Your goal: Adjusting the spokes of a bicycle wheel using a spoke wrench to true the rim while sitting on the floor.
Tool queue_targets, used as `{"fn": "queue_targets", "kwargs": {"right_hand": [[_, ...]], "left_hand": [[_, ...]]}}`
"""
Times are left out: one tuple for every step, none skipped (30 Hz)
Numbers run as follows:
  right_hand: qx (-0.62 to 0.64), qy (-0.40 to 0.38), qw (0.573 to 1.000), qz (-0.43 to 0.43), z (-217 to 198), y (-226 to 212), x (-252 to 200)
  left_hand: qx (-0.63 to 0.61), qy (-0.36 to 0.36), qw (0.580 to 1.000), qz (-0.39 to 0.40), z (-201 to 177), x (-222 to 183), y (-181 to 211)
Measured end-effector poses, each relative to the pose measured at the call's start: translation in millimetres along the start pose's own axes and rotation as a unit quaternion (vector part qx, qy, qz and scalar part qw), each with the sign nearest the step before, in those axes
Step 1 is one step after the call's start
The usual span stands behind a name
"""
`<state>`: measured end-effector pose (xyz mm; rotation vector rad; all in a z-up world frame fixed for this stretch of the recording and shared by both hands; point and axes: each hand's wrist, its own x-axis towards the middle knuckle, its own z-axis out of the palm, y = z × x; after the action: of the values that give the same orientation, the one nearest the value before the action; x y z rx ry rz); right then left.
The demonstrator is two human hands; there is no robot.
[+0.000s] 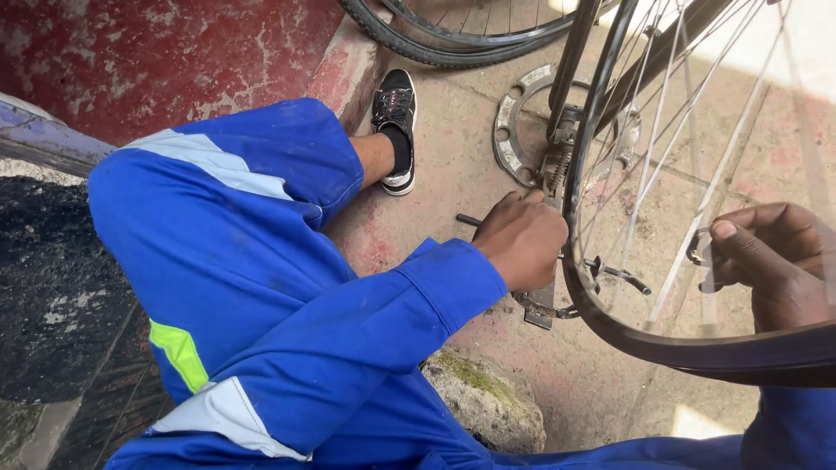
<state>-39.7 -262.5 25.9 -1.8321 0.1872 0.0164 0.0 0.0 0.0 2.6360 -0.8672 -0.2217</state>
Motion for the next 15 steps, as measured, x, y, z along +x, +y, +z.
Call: {"fn": "queue_targets", "kwargs": {"right_hand": [[0.000,0.001,1.000,0.000,1.4,-2.7,-1.0],[-0.009,0.010,1.000,-0.003,2.9,-5.4,-2.1],[-0.018,0.019,1.000,-0.007,4.3,-8.3,-2.9],[-0.018,0.019,1.000,-0.007,5.4,-9.7,-4.0],[-0.023,0.028,0.999,-0.009,6.7,-11.3,-4.6],[-0.027,0.037,0.999,-0.010,8.0,-13.0,-5.2],[-0.027,0.037,0.999,-0.011,6.5,-12.0,-5.3],[-0.024,0.020,0.999,-0.026,4.8,-10.9,-5.2],[-0.022,0.003,0.999,-0.041,2.8,-9.7,-4.9],[-0.022,0.004,0.999,-0.042,5.3,-13.1,-5.8],[-0.032,0.020,0.999,-0.028,7.7,-16.6,-6.8],[-0.043,0.035,0.998,-0.014,10.0,-20.0,-7.9],[-0.043,0.036,0.998,-0.013,9.2,-18.5,-7.0],[-0.031,0.028,0.999,-0.004,8.3,-17.1,-6.1],[-0.019,0.022,1.000,0.003,7.5,-16.2,-3.6]], "left_hand": [[0.000,0.000,1.000,0.001,-1.5,0.1,0.8],[0.005,-0.009,1.000,-0.004,-3.1,0.1,1.6],[0.010,-0.017,1.000,-0.009,-4.7,0.3,2.4],[0.010,-0.017,1.000,-0.009,-5.4,-0.3,2.8],[0.011,-0.020,1.000,-0.010,-6.4,-0.5,2.9],[0.012,-0.022,1.000,-0.012,-7.5,-0.6,2.9],[0.012,-0.022,1.000,-0.012,-7.5,-0.8,3.0],[0.015,-0.027,0.999,-0.015,-7.5,-0.7,3.1],[0.018,-0.031,0.999,-0.017,-7.4,0.2,3.3],[0.019,-0.031,0.999,-0.015,-7.3,-0.5,2.9],[0.011,-0.025,1.000,-0.014,-7.3,-0.9,2.6],[0.003,-0.019,1.000,-0.013,-7.1,-1.4,2.3],[0.003,-0.019,1.000,-0.012,-7.7,-1.8,3.2],[0.000,-0.027,0.999,-0.017,-8.4,-2.2,4.1],[-0.001,-0.032,0.999,-0.020,-10.3,-0.7,4.1]]}}
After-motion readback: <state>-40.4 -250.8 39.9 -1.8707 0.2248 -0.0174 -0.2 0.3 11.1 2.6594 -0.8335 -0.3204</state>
